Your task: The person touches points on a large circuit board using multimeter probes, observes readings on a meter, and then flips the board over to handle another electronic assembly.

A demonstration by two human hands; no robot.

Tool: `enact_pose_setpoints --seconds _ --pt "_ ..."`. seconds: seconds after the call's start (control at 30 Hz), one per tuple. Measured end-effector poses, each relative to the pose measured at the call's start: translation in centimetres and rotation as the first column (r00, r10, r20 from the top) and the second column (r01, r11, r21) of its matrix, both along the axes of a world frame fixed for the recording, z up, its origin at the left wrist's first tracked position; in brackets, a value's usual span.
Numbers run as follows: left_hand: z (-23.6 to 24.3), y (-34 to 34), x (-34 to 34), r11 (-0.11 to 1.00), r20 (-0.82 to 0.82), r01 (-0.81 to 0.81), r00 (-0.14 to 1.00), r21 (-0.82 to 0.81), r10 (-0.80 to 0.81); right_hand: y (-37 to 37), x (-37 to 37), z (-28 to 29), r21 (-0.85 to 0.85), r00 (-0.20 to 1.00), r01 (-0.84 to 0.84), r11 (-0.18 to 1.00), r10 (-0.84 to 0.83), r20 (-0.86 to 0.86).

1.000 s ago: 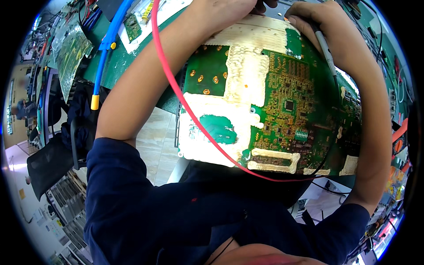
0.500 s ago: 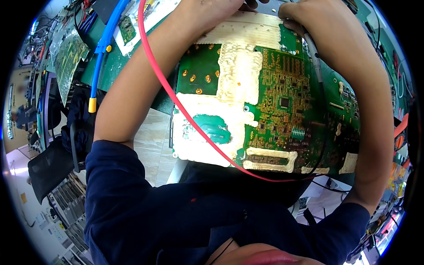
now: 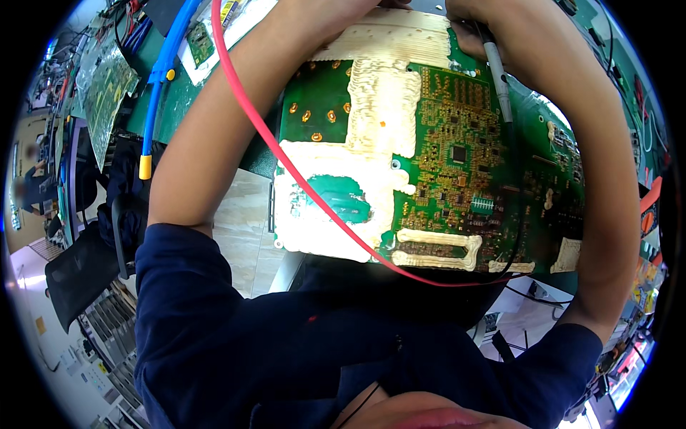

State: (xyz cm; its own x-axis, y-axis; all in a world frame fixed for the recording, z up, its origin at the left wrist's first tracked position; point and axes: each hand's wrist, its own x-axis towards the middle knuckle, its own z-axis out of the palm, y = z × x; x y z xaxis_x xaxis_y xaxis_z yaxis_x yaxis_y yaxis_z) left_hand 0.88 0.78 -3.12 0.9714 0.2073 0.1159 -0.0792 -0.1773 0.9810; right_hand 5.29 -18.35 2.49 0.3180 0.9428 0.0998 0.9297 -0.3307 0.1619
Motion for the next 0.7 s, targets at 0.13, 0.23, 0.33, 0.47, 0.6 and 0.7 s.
enact_pose_setpoints --seconds 0.13,0.23,0.33,0.47,0.6,0.7 --pt "-0.4 0.1 0.2 1.000 0.033 0.020 0.999 0.001 -0.020 -0.1 1.2 -0.3 -0.043 0.997 -0.024 0.999 0.020 -0.078" --pt "0.3 0.3 -0.2 0.999 0.027 -0.006 1.000 0.033 0.006 0.2 0.7 0.3 -0.029 0.997 -0.027 0.999 0.025 -0.079" --pt "0.0 0.0 0.0 1.000 0.020 -0.006 1.000 0.028 0.005 0.1 2.2 -0.9 -0.070 0.994 -0.024 0.997 0.017 -0.105" --pt "-0.4 0.3 0.3 1.000 0.046 0.024 0.999 0.014 -0.025 -0.2 1.5 -0.7 -0.038 0.998 0.003 0.999 -0.005 -0.059" --pt "-0.4 0.4 0.2 1.000 0.046 0.016 0.999 0.018 -0.017 -0.2 0.9 -0.6 -0.034 1.000 0.004 0.999 -0.005 -0.002" --pt "-0.4 0.4 0.2 1.000 0.047 0.019 0.999 0.019 -0.020 -0.4 1.2 -0.8 -0.034 1.000 -0.004 0.999 0.004 -0.017"
